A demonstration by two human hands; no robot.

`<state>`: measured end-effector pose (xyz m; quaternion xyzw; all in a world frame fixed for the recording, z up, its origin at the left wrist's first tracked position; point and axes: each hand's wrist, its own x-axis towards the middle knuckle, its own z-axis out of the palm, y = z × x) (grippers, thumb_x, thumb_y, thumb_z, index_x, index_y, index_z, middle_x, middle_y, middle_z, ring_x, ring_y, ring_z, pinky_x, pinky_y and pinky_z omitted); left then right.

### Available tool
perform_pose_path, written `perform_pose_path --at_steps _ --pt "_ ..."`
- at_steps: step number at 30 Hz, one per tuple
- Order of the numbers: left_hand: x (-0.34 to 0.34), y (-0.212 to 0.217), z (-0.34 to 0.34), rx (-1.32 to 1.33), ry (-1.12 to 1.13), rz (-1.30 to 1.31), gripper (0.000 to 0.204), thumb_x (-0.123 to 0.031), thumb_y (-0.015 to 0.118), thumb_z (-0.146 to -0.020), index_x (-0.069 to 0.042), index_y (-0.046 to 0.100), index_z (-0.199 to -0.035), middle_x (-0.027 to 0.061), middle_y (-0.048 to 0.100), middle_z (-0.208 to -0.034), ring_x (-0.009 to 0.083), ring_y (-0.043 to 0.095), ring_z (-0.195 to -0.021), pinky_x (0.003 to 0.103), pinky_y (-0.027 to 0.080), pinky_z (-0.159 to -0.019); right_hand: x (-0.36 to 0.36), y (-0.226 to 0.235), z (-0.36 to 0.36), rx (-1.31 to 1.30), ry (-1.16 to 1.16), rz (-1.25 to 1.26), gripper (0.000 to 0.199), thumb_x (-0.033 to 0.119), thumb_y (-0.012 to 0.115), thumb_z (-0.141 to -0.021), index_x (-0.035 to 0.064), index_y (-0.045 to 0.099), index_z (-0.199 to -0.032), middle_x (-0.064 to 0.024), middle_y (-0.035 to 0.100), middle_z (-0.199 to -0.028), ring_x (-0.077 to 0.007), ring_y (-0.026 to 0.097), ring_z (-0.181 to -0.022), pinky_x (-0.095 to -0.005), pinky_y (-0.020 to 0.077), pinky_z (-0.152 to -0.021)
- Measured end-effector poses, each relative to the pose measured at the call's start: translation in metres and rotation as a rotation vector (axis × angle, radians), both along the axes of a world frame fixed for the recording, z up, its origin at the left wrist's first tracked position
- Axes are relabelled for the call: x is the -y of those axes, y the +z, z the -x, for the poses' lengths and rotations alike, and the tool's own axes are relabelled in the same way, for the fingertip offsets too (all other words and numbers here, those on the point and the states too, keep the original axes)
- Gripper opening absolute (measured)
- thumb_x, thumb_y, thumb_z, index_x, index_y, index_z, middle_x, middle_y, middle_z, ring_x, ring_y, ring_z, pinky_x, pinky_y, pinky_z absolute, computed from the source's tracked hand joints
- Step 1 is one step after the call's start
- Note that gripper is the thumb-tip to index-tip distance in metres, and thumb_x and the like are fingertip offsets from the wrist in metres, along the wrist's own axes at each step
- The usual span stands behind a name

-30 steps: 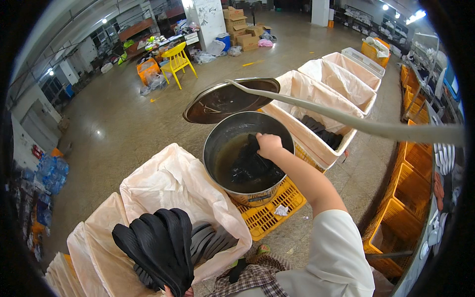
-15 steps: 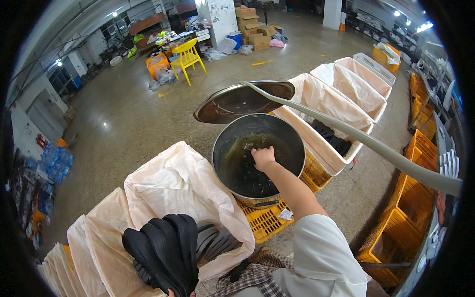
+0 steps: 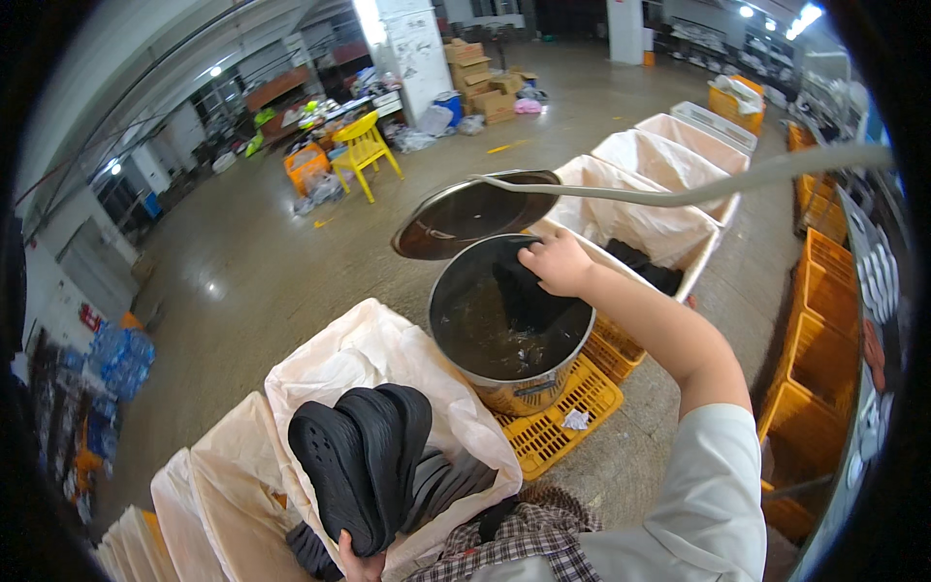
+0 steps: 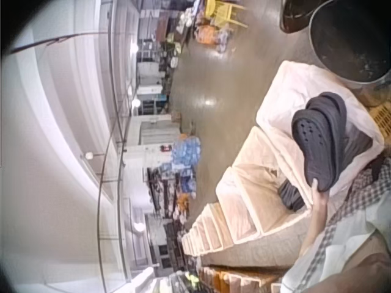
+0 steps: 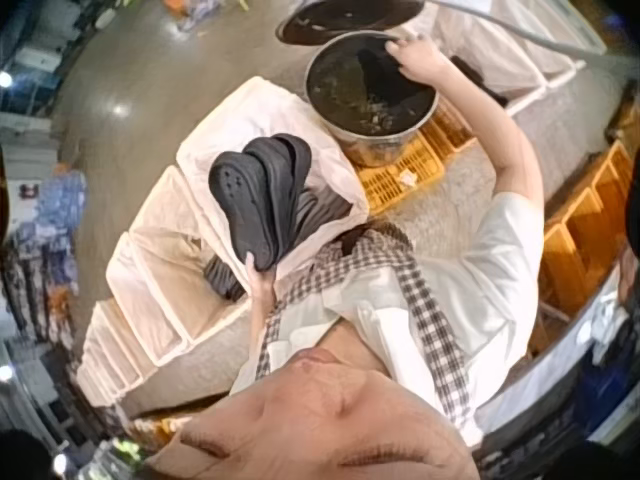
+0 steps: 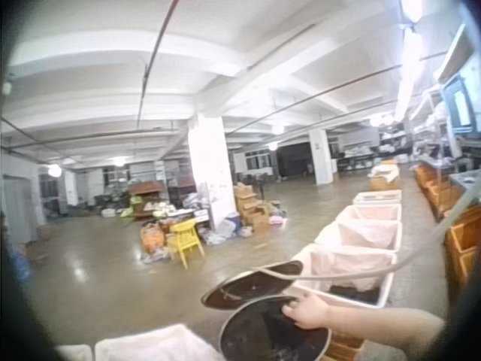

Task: The person picks up black and gray slippers from a metal pot and from a white sack, then places them into yellow crates and onto shelves. The person repeatedly handles the slippers, turning them over and stacking them in the designated containers.

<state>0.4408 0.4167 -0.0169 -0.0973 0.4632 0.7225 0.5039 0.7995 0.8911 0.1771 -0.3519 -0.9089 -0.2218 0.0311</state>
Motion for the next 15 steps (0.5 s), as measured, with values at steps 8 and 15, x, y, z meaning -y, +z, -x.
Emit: perform_pose_path --at_steps 8,15 --pt "-0.061 0.018 0.020 -0.081 -0.359 -0.424 0.076 -0.040 0.064 -0.081 -0.005 0.033 -0.141 0.0107 0.043 -0.140 0.0297 0.042 -0.127 0.046 0.031 -0.108 0.027 0.038 -0.037 0.073 0.212 -0.276 0.028 0.021 0.061 -0.071 0.0108 0.055 -0.097 0.0001 0.057 -0.079 -0.0190 0.057 -0.077 -0.0356 0.0400 -0.069" --pt "-0.113 0.041 0.024 -0.083 -0.407 -0.391 0.068 -0.032 0.067 -0.080 -0.005 0.040 -0.136 0.0105 0.048 -0.136 0.0294 0.045 -0.125 0.048 0.035 -0.105 0.042 0.032 -0.065 0.020 0.021 -0.209 0.044 0.026 0.073 -0.062 0.0104 0.053 -0.098 -0.0012 0.060 -0.091 -0.0196 0.058 -0.089 -0.0351 0.0404 -0.078"
